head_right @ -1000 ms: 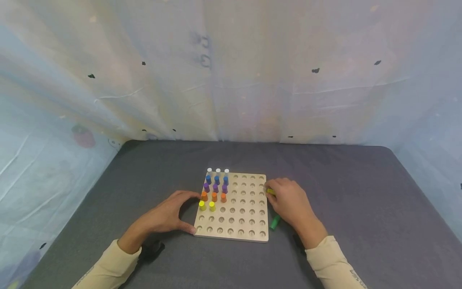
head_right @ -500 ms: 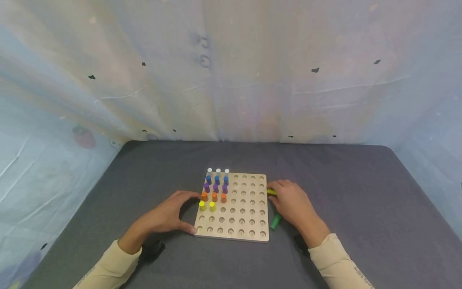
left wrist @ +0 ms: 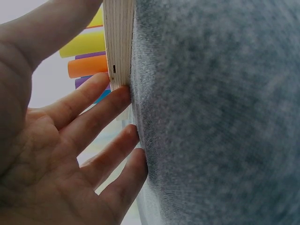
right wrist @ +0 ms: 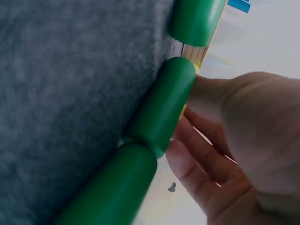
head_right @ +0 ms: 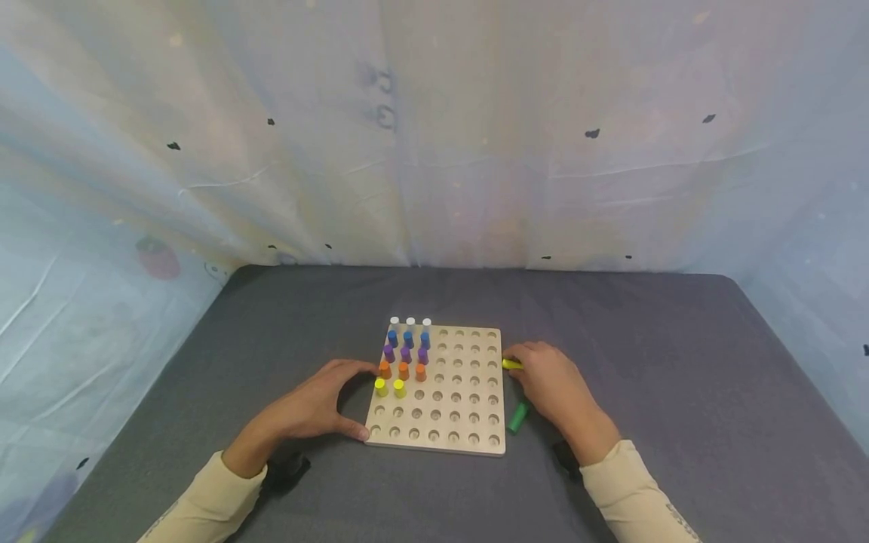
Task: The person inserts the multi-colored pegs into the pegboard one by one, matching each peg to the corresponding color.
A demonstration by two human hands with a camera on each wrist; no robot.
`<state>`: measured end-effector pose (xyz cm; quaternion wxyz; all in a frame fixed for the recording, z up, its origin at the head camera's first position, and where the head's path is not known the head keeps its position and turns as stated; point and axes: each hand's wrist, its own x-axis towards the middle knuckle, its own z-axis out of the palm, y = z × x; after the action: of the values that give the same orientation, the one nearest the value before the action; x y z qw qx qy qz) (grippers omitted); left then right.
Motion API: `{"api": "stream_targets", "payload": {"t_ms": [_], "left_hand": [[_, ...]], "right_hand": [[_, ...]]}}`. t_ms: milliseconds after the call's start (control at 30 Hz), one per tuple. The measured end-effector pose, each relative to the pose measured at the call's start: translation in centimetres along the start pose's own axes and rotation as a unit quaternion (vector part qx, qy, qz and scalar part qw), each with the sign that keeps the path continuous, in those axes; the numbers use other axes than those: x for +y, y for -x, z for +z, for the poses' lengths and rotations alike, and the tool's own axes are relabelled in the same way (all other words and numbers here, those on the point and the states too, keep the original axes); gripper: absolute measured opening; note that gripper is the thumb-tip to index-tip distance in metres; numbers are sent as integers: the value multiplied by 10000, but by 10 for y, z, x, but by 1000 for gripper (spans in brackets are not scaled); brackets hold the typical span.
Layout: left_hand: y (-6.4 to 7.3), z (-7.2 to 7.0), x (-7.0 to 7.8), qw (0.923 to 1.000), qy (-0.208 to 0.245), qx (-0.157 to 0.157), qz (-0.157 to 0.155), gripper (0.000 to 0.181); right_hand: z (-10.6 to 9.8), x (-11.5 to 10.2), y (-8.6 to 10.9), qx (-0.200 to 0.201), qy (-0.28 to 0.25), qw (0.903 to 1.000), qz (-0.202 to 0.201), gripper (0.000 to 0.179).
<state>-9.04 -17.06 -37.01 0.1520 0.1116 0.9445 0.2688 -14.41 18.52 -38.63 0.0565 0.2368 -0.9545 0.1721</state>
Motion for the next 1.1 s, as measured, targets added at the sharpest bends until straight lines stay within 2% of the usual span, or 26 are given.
{"api": "stream_targets", "payload": {"t_ms": [200, 467, 800, 1100], "left_hand": [[0, 1, -1, 10000, -12, 12, 21, 91], [0, 2, -1, 9999, -12, 28, -96, 91], [-1, 1, -1, 10000, -29, 47, 40, 91], [0, 0, 2, 9999, -92, 19, -111, 91]], "right_hand": [[-9, -8, 4, 48, -102, 9998, 156, 25], [-18, -31, 8, 121, -546, 9970, 529, 28], [-17, -57, 8, 232, -779, 9951, 560, 29], [-15, -77, 0, 176, -1041, 9931, 509, 27]]}}
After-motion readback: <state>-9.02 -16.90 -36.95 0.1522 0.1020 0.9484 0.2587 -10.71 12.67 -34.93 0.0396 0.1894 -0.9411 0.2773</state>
